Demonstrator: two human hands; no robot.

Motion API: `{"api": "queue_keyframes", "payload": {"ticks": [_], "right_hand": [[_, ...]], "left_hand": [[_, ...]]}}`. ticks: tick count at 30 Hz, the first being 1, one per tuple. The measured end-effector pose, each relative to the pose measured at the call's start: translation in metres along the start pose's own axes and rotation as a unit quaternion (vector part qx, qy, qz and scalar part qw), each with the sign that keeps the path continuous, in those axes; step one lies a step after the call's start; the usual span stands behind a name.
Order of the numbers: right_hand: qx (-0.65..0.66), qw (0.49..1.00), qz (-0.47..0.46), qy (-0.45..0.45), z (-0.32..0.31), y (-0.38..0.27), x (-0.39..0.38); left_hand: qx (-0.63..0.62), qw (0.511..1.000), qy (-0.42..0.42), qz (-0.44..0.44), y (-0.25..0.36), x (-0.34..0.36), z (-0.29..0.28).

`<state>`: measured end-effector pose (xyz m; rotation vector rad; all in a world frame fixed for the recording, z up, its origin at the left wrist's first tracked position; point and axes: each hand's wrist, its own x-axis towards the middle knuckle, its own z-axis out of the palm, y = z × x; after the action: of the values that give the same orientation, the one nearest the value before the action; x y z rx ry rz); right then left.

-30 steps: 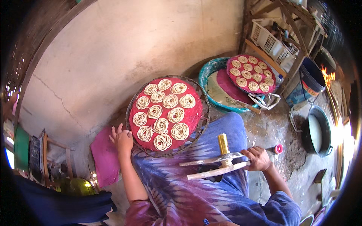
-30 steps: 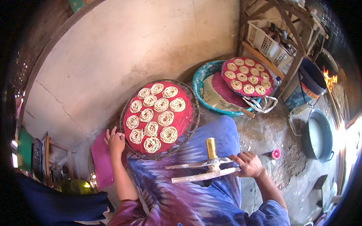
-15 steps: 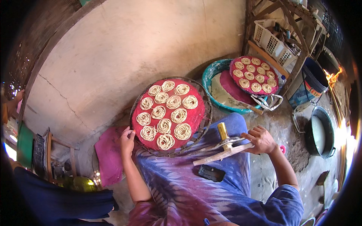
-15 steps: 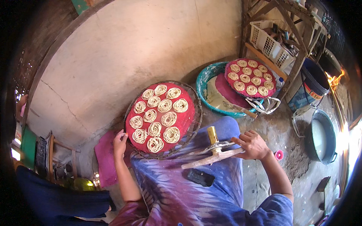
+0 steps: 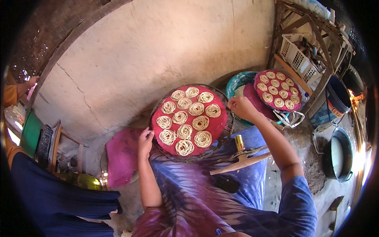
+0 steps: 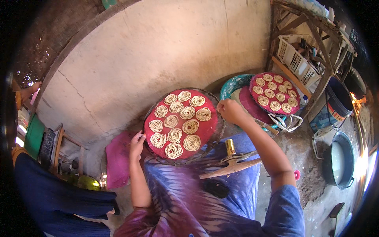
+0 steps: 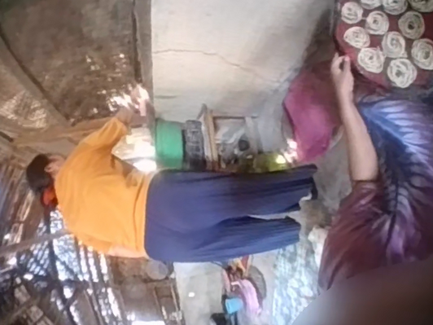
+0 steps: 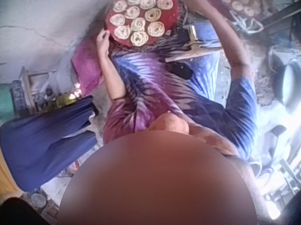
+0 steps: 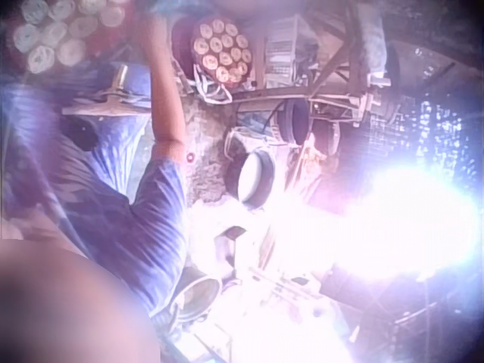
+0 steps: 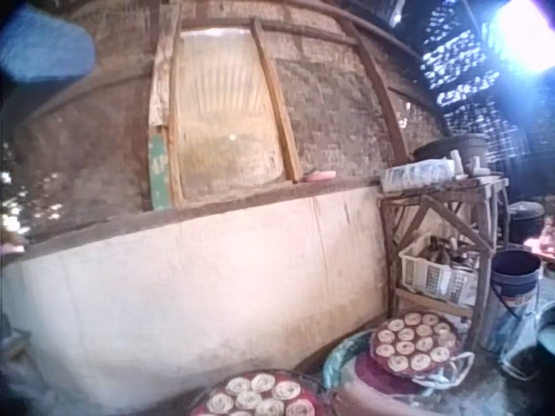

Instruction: The person uses a handheld extruder to press dough through a nozzle, forming continuous strands that are coiled into spiral shapes on a red tray. The person repeatedly refills the extruder with dough and arranges the coils on the tray.

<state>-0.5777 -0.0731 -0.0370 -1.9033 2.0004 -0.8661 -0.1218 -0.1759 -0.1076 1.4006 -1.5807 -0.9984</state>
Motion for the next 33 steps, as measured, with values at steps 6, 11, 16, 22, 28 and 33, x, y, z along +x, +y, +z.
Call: {"api": "queue_keyframes", "payload": {"ticks": [6, 11, 16, 22, 28, 33], "right_hand": [[-0.174, 0.976, 0.117, -0.061, 0.046, 0.017, 0.055], [-0.190, 0.971, 0.127, -0.076, 0.054, 0.016, 0.061], [-0.222, 0.957, 0.145, -0.119, 0.067, 0.032, 0.077], [-0.325, 0.937, -0.120, -0.053, 0.080, 0.066, 0.095], [0.085, 0.986, -0.044, 0.137, 0.067, 0.034, 0.103], [0.127, 0.970, -0.143, 0.150, 0.025, -0.082, 0.111]], "left_hand": [[-0.012, 1.000, -0.005, -0.001, -0.001, 0.001, 0.001], [0.002, 1.000, -0.007, 0.020, -0.004, 0.000, 0.002], [-0.002, 0.999, 0.017, 0.047, -0.003, 0.001, 0.006], [0.047, 0.996, 0.049, 0.055, 0.008, -0.002, 0.012], [-0.084, 0.994, 0.063, 0.015, 0.027, 0.004, 0.030], [-0.117, 0.980, 0.128, 0.096, 0.060, -0.011, -0.016]]}}
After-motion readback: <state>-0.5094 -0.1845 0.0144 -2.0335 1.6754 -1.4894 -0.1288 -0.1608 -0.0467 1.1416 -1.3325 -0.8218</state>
